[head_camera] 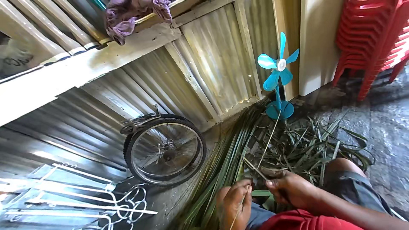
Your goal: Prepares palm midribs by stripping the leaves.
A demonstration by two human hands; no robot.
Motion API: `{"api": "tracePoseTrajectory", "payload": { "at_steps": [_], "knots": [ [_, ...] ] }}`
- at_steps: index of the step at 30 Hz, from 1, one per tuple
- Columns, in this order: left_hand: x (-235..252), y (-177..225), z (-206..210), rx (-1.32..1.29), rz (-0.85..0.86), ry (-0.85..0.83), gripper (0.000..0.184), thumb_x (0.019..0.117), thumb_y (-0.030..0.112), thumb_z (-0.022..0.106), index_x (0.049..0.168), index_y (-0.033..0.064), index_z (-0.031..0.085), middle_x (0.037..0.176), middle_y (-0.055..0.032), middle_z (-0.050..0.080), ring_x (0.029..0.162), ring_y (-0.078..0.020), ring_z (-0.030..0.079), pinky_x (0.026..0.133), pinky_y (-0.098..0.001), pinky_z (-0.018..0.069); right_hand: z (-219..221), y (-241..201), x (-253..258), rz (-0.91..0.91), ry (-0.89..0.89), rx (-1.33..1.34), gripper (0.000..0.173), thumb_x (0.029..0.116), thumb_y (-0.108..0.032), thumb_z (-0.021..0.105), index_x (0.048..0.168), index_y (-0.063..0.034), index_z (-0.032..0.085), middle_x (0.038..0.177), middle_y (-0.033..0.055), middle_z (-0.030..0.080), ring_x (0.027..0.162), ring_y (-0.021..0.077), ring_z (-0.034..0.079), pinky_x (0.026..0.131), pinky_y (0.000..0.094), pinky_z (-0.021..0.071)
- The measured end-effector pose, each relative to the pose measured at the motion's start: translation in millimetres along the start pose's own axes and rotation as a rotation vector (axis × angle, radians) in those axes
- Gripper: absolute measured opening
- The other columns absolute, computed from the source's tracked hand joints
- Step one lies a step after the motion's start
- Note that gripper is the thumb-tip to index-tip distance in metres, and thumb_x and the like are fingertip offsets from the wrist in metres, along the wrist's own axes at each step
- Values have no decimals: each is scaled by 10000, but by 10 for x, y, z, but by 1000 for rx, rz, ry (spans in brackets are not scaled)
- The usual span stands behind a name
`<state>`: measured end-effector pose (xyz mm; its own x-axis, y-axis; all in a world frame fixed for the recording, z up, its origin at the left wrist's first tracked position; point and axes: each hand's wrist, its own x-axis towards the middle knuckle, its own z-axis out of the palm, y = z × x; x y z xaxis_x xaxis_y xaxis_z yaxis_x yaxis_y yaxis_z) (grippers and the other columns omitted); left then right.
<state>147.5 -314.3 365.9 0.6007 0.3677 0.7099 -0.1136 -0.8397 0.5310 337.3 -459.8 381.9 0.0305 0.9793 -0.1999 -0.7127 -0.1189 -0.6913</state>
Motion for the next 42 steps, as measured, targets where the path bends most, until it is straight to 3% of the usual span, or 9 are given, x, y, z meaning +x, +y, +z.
{"api": "tracePoseTrajectory", "payload": {
  "at_steps": [3,5,10,16,20,26,31,40,42],
  "knots": [
    [-12,30,12,-82,32,-57,89,988,119,662,906,96,686,1180,-54,747,1061,-175,733,911,-323,629,-84,8,7,-14,38,48,392,907,-168,681,1294,-139,626,705,1,589,529,70,521,499,233,467],
    [-17,74,29,-106,39,-67,83,996,116,654,920,88,673,1181,-63,745,1077,-179,726,932,-328,617,-107,20,4,-34,38,73,501,903,-157,680,1395,-141,586,739,9,589,534,71,510,491,231,457],
    [-28,115,-42,-151,72,-82,69,1001,93,642,932,89,646,1162,-71,736,1050,-216,734,910,-371,637,-210,-95,50,-143,167,99,545,913,-156,658,1436,-141,509,757,-1,572,540,66,509,482,222,457],
    [-122,97,-165,-182,95,-66,42,1003,83,633,971,87,660,1143,-85,738,1034,-244,737,895,-393,641,-379,-335,137,-252,426,168,510,978,-97,609,1471,-134,485,783,26,569,531,74,484,461,231,433],
    [-127,158,-230,-158,41,-6,50,1001,94,639,962,113,663,1130,-54,745,980,-214,752,843,-367,658,-557,-416,205,-327,632,259,400,1004,-121,608,1401,-105,553,758,39,567,507,88,471,437,241,417],
    [-139,102,-190,-155,-17,17,77,1009,137,636,938,119,657,1096,-52,755,940,-200,753,825,-345,650,-306,-249,-11,-178,263,-15,444,961,-167,622,1394,-105,551,808,4,580,560,64,498,492,224,452],
    [-205,39,-48,-178,-210,93,147,999,188,652,888,98,689,1082,-93,767,879,-236,759,787,-379,652,-74,29,-10,-14,-30,-1,494,933,-139,677,1415,-138,570,777,7,610,559,67,525,531,237,496],
    [-199,80,-24,-277,-165,-8,82,1000,112,648,932,73,671,1131,-111,744,899,-231,765,775,-369,670,-107,34,34,-30,-24,100,571,926,-140,658,1472,-188,497,774,10,593,551,71,513,504,229,459],
    [-211,105,-33,-316,-162,-30,61,998,104,655,949,74,677,1124,-113,743,893,-241,767,777,-380,674,-121,-9,24,-49,45,121,565,913,-135,660,1457,-145,509,761,9,589,542,69,517,496,223,463]
  ]
}}
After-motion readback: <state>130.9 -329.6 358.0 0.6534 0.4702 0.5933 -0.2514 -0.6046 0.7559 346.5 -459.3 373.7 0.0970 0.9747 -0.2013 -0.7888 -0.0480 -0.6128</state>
